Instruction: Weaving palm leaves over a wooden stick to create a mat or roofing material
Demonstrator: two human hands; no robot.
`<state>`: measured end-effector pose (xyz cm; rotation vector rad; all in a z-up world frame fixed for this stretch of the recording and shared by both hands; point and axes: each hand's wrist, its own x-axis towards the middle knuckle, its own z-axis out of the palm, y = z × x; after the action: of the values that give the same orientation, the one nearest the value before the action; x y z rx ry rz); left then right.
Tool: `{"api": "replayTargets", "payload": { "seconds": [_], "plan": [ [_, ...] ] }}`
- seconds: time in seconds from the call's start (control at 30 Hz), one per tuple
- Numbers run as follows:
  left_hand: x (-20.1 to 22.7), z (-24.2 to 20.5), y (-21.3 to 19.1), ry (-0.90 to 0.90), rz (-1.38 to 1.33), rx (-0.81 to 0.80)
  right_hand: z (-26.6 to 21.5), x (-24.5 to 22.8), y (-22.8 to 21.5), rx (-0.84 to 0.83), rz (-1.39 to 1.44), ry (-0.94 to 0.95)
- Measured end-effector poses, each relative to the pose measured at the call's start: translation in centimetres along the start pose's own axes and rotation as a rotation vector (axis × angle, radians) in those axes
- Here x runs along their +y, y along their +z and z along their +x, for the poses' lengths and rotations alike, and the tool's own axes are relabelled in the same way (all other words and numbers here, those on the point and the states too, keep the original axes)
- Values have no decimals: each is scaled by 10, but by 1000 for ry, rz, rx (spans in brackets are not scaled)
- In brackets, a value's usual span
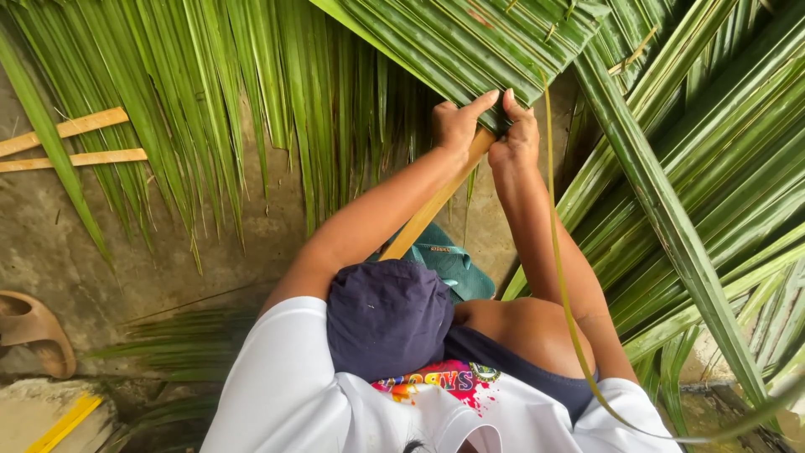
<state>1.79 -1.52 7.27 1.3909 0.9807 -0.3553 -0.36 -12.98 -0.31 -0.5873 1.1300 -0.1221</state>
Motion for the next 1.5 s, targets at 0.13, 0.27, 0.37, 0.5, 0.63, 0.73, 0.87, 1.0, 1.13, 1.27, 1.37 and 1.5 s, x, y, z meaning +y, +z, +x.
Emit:
{"api": "replayTargets", "payload": {
  "seconds": [0.13,0.27,0.37,0.5,0.63,0.73,0.87,1.0,1.13,1.27,1.37,1.5],
  "plan": [
    [55,-40,-25,-197,-295,-319,-73,-28,32,-178,-24,31],
    [47,-34,-18,-195,-272,-362,-79,-32,36,-185,-37,2],
    [44,-42,-15,-22,-347,-237,-95,-41,37,-236,-29,43],
    [61,-35,-24,36,-299,-234,-124,-80,37,-498,-94,47],
    [65,-30,-33,116,-131,-317,-76,-98,11,-162,0,-324],
    [38,-32,-22,98,-111,-257,-81,-39,70,89,-406,-302],
    [59,-33,-39,237,-58,-137,-70,-13,77,-14,-322,-264],
    [41,-31,-39,133,-78,-95,-90,-24,51,-102,-284,-104],
    [-47,78,-29,-145,-197,-177,-83,-44,44,-364,-506,-74],
    [24,-16,-24,129,-184,-39,-91,-50,72,-411,-481,-13],
    [23,-23,-22,124,-191,-32,-58,-32,59,-219,-384,69],
    [26,-23,-21,105,-217,-45,-34,-21,49,-142,-241,146]
  ]
}}
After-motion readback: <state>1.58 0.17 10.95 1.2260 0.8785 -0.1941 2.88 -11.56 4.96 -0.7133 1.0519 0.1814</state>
